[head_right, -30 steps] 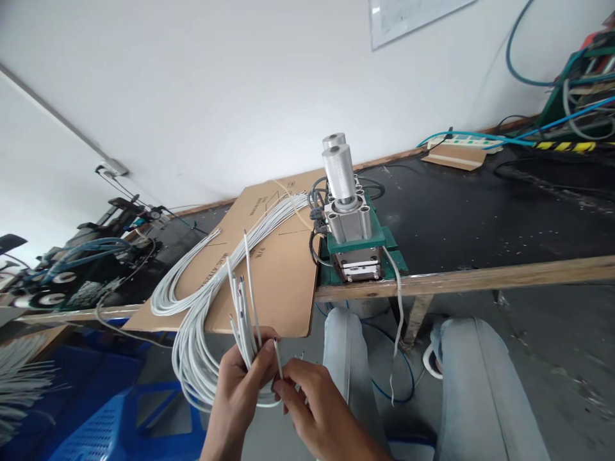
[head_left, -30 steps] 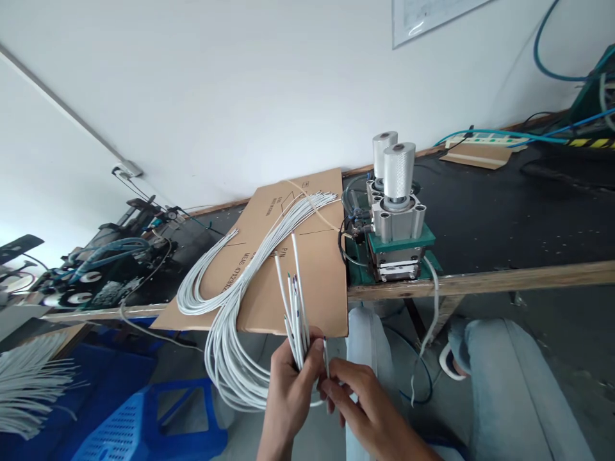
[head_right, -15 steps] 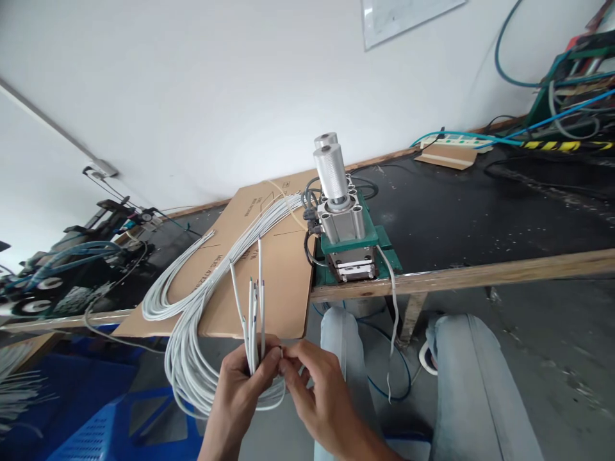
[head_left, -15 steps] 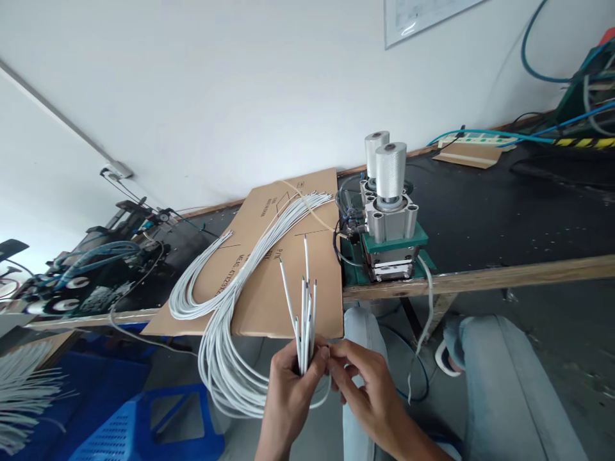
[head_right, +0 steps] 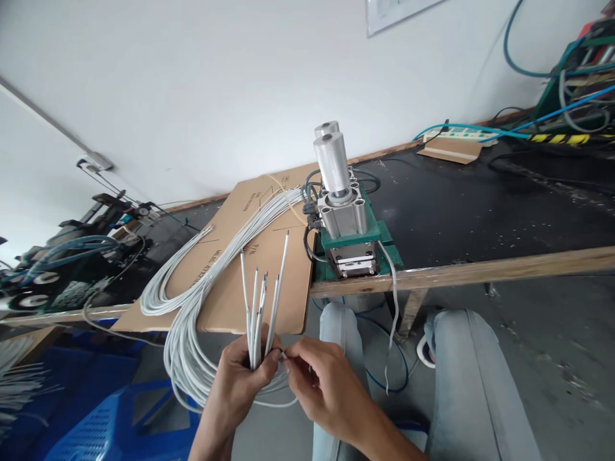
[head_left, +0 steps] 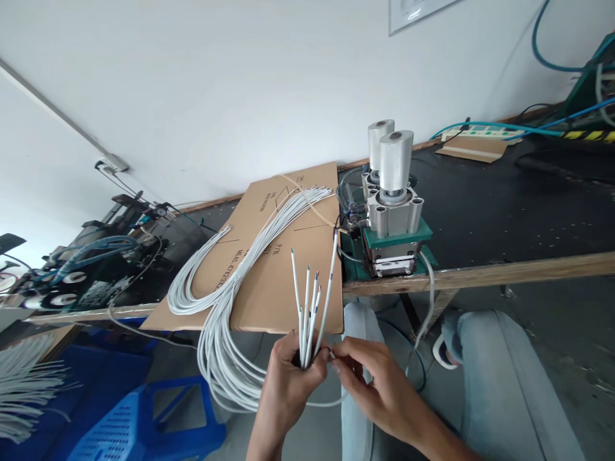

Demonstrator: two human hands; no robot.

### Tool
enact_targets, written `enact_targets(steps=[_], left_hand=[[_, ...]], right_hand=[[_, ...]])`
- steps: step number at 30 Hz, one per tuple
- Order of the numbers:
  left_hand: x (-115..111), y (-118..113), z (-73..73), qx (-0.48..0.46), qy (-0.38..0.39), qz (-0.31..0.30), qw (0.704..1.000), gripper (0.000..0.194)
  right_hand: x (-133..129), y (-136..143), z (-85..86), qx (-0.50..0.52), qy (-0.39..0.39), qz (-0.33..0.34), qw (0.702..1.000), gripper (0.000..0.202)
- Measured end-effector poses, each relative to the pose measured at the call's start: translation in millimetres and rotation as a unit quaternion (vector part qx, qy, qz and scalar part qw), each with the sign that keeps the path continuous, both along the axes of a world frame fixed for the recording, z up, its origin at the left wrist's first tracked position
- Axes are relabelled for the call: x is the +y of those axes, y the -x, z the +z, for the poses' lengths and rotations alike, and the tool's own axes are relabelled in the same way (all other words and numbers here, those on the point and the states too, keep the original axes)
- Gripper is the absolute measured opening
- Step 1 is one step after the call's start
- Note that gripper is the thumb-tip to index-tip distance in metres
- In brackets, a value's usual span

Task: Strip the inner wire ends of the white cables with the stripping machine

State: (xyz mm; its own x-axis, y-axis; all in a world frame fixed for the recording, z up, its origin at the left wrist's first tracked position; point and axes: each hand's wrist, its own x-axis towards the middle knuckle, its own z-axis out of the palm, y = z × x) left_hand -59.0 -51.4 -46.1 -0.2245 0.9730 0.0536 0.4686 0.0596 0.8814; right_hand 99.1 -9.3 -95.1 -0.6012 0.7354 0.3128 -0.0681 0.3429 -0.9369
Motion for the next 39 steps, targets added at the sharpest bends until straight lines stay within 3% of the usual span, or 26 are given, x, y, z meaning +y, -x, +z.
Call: enact_targets(steps=[7, 14, 16, 18, 21, 24, 27, 34, 39], left_hand=[[3.8, -0.9, 11.0, 0.054, 0.015, -0.057, 0.997, 0.008], [5.2, -0.2, 14.9, 0.093, 0.041, -0.119, 0.988, 0.016], [5.4, -0.4, 13.5, 0.093, 0.045, -0.118, 0.988, 0.017], [5.1, -0.4, 11.0, 0.084, 0.045, -0.097, 0.991, 0.017], [3.4, -0.1, 4.9, 0.008, 0.05, -0.042, 0.998, 0.022], [0.6, -1.1, -4.4, -0.066, 0.063, -0.007, 0.996, 0.025], [-2.1, -3.8, -15.0, -0.103, 0.067, 0.025, 0.992, 0.026], [-8.7, -4.1, -28.2, -0.151, 0.055, 0.077, 0.984, 0.032], [-5.8, 2.9, -22.8, -0.109, 0.046, 0.053, 0.992, 0.021]], right_hand=[[2.3, -0.8, 1.1, -0.015, -0.013, 0.005, 1.0, 0.032], [7.8, -19.4, 2.9, -0.113, -0.152, 0.024, 0.982, 0.022], [9.2, -21.9, 2.8, -0.121, -0.16, 0.017, 0.98, 0.022], [8.0, -19.3, 0.8, -0.09, -0.11, 0.001, 0.99, 0.025], [-1.8, -4.8, -7.5, 0.015, 0.045, -0.026, 0.999, 0.033], [-17.9, 17.1, -20.3, 0.112, 0.182, -0.058, 0.975, 0.039], [-31.1, 37.8, -29.8, 0.164, 0.211, -0.113, 0.957, 0.041], [-36.4, 55.6, -30.2, 0.159, 0.154, -0.169, 0.96, 0.042], [-25.4, 37.7, -25.3, 0.086, -0.015, -0.181, 0.979, 0.033]])
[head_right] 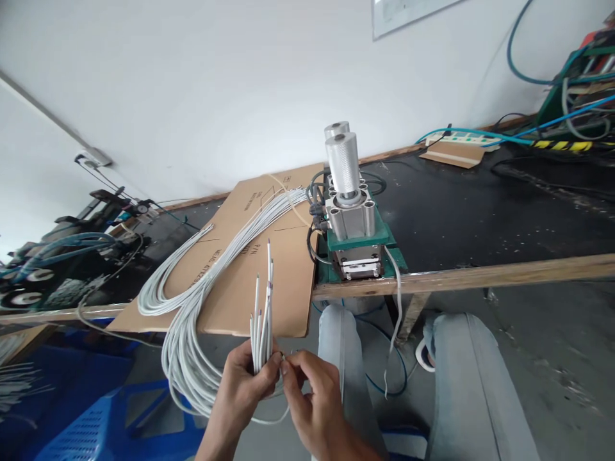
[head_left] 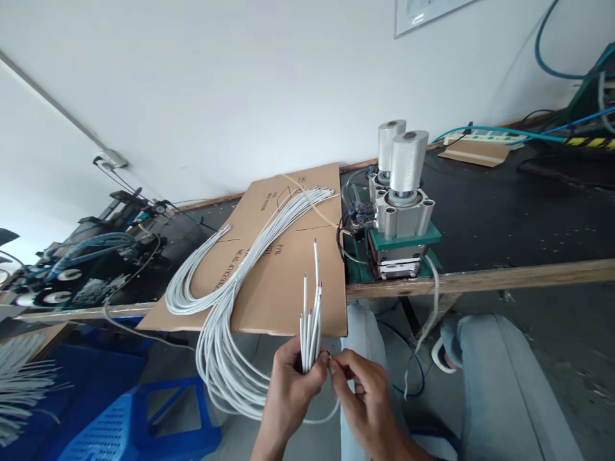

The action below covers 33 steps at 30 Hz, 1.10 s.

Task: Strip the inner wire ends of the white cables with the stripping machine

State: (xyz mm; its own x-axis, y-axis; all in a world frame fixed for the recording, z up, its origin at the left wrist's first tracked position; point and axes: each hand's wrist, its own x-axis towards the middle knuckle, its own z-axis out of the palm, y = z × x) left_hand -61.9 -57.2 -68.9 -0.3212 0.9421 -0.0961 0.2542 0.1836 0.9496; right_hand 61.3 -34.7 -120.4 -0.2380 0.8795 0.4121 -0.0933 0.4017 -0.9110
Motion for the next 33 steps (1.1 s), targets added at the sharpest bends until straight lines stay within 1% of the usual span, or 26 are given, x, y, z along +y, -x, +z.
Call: enact_targets(steps=[3, 6, 10, 12, 16, 18, 20, 22, 23, 26, 28, 30, 33], left_hand=[[3.9, 2.4, 6.5, 0.045, -0.01, -0.04, 0.998, 0.014], [6.0, 2.0, 12.4, 0.085, -0.016, -0.076, 0.993, 0.011], [6.9, 1.5, 19.2, 0.128, -0.016, -0.118, 0.985, 0.012], [7.6, 1.9, 22.4, 0.148, -0.01, -0.138, 0.979, 0.015], [9.0, -0.1, 27.1, 0.183, 0.006, -0.181, 0.966, 0.016], [9.5, -3.0, 28.2, 0.197, 0.012, -0.195, 0.961, 0.017], [9.8, -5.7, 28.7, 0.215, 0.015, -0.204, 0.955, 0.018], [9.8, -6.8, 28.8, 0.227, 0.018, -0.205, 0.952, 0.018], [9.6, -6.7, 28.7, 0.228, 0.019, -0.204, 0.952, 0.018], [8.6, -5.4, 26.8, 0.205, 0.035, -0.178, 0.962, 0.018], [7.7, -5.6, 24.2, 0.176, 0.05, -0.15, 0.972, 0.02], [6.4, -6.9, 21.0, 0.153, 0.058, -0.119, 0.979, 0.025], [4.0, -9.3, 16.3, 0.152, 0.052, -0.084, 0.983, 0.032]], right_hand=[[8.0, -15.0, 0.4, -0.058, -0.073, 0.012, 0.996, 0.029], [14.0, -26.1, -1.4, -0.106, -0.106, 0.044, 0.988, 0.024], [19.9, -36.6, -1.5, -0.166, -0.143, 0.064, 0.974, 0.024], [22.7, -42.8, 1.7, -0.204, -0.182, 0.071, 0.959, 0.025], [26.6, -55.7, 13.7, -0.28, -0.265, 0.087, 0.918, 0.026], [27.3, -60.0, 19.2, -0.311, -0.293, 0.093, 0.899, 0.028], [27.2, -62.2, 21.8, -0.328, -0.308, 0.097, 0.888, 0.029], [26.7, -62.0, 20.3, -0.317, -0.304, 0.092, 0.893, 0.029], [26.2, -60.8, 18.1, -0.3, -0.291, 0.087, 0.904, 0.029], [22.1, -52.6, 7.2, -0.209, -0.2, 0.07, 0.955, 0.028], [17.0, -43.9, -0.8, -0.141, -0.134, 0.049, 0.98, 0.026], [10.9, -34.4, -7.2, -0.095, -0.104, 0.004, 0.99, 0.025], [3.5, -22.5, -11.9, -0.063, -0.11, -0.061, 0.99, 0.022]])
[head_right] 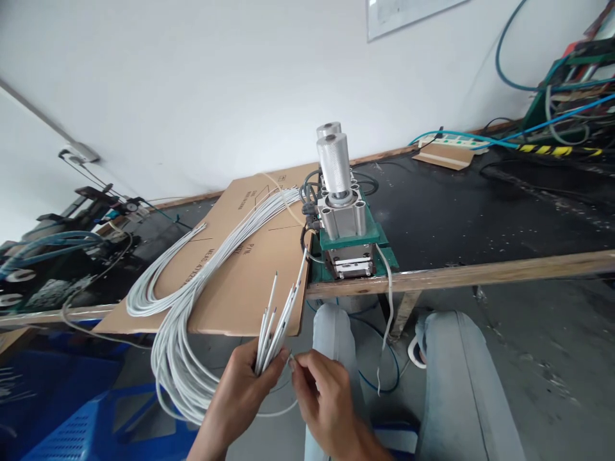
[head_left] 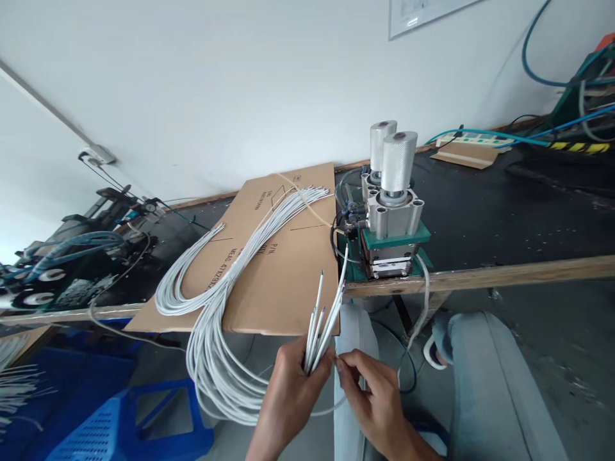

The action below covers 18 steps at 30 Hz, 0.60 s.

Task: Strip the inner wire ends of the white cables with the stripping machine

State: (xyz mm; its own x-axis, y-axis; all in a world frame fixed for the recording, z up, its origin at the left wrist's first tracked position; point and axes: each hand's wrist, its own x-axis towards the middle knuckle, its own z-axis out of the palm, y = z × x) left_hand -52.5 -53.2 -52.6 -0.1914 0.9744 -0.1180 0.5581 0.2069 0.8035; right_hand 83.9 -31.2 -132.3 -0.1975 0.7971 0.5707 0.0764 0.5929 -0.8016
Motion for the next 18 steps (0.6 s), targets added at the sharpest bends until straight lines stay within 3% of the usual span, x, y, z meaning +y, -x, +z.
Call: enact_targets(steps=[18], left_hand=[[-11.5, -6.2, -21.1, -0.105, -0.045, 0.088, 0.989, 0.042]], right_hand=[[-4.7, 24.3, 9.1, 0.047, -0.016, -0.076, 0.996, 0.024]])
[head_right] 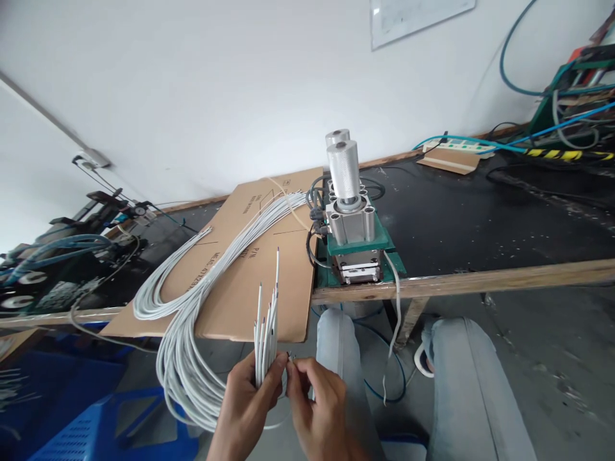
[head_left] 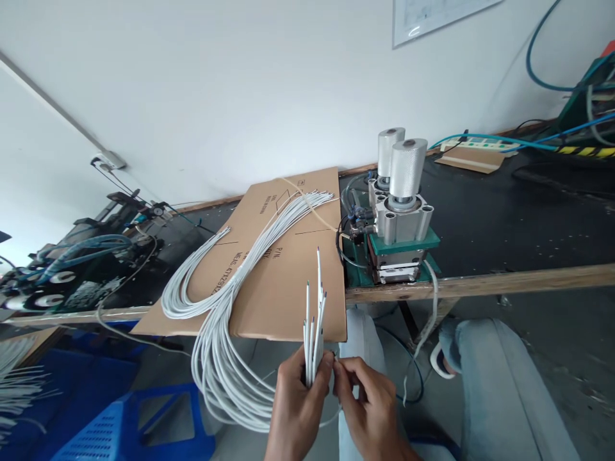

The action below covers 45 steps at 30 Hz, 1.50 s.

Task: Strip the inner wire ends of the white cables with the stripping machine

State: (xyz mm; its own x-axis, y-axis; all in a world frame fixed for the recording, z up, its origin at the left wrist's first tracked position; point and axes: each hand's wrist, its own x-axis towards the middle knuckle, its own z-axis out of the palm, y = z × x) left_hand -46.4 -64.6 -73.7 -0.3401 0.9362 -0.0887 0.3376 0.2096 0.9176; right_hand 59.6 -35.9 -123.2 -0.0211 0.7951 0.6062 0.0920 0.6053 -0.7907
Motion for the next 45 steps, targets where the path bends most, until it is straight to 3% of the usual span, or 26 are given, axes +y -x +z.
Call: enact_targets(steps=[10, 19, 26, 31, 34, 36, 40, 42, 45], left_hand=[[1.5, 6.4, -0.2, 0.03, 0.006, -0.019, 0.999, 0.035], [0.9, 5.5, -4.8, 0.037, -0.021, -0.007, 0.999, 0.035], [-3.7, 6.7, -10.6, 0.039, -0.074, 0.009, 0.996, 0.031], [-3.7, 8.2, -14.1, 0.022, -0.087, 0.011, 0.996, 0.029], [-4.7, 8.8, -16.0, 0.009, -0.086, 0.021, 0.996, 0.029], [-4.8, 9.4, -15.1, -0.002, -0.081, 0.027, 0.996, 0.031], [-3.2, 11.3, -8.0, -0.05, -0.042, -0.004, 0.998, 0.032], [-1.8, 11.6, -4.8, -0.075, -0.011, -0.028, 0.997, 0.032], [0.7, 10.2, -3.0, -0.071, 0.007, -0.029, 0.997, 0.034]], right_hand=[[2.4, -6.9, -5.1, -0.023, -0.001, 0.043, 0.999, 0.025], [-1.6, -4.3, 3.0, -0.013, 0.01, 0.01, 1.0, 0.028], [-8.7, -2.1, -1.4, 0.024, 0.125, 0.086, 0.988, 0.031], [-17.5, 4.9, -5.4, 0.128, 0.274, 0.14, 0.943, 0.035], [-20.4, 8.1, -4.4, 0.154, 0.314, 0.162, 0.923, 0.037], [-18.6, 7.0, -2.6, 0.134, 0.289, 0.16, 0.934, 0.034], [-6.5, -2.4, 2.1, 0.03, 0.102, 0.102, 0.989, 0.033], [-0.2, -7.2, 3.3, -0.01, 0.031, 0.071, 0.997, 0.032], [4.4, -10.9, 2.1, -0.037, -0.006, 0.055, 0.998, 0.03]])
